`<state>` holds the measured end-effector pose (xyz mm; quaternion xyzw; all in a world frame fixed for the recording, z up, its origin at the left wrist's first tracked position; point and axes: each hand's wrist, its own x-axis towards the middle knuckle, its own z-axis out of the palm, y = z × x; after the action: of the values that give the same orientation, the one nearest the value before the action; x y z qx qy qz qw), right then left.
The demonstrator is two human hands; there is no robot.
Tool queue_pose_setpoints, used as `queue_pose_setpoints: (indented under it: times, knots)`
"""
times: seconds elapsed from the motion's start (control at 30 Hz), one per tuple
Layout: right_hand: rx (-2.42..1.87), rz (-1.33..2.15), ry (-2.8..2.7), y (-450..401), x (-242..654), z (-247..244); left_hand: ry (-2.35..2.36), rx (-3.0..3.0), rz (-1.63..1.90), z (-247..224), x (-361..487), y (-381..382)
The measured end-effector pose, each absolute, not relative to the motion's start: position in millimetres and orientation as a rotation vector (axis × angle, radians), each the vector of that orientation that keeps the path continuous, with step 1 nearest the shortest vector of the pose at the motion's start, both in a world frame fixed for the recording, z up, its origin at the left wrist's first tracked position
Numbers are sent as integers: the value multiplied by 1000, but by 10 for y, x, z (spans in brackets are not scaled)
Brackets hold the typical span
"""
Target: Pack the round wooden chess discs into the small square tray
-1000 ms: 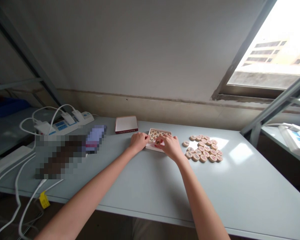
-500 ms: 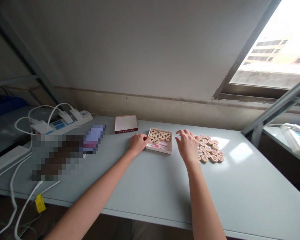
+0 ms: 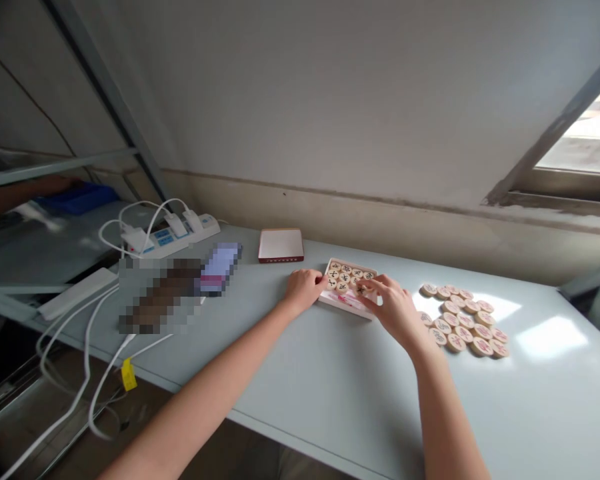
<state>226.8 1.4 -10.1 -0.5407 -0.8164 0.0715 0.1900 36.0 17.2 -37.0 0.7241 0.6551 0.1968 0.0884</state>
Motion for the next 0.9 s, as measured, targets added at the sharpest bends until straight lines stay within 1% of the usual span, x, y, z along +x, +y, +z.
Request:
queue_pose_setpoints:
  times: [0.13,0.4,0.6,0.77,0.9]
  knots:
    - [-1599,108,-2407,-21,2159,-99,1940,2154,595,-377,359,179]
    - [-1599,-113,-2373,5,2152,-161,1939,2176,585,-377,364,178]
    - [-1578,-46,-2298,44,2147,-215,1951,2182,576,-365,366,176]
    - [-1497,85,-2292,76,2136,-280,1938,2202,587,-375,363,181]
    - [-1477,135,-2287,60,2164,-172,1943,2226,595,-384,361,181]
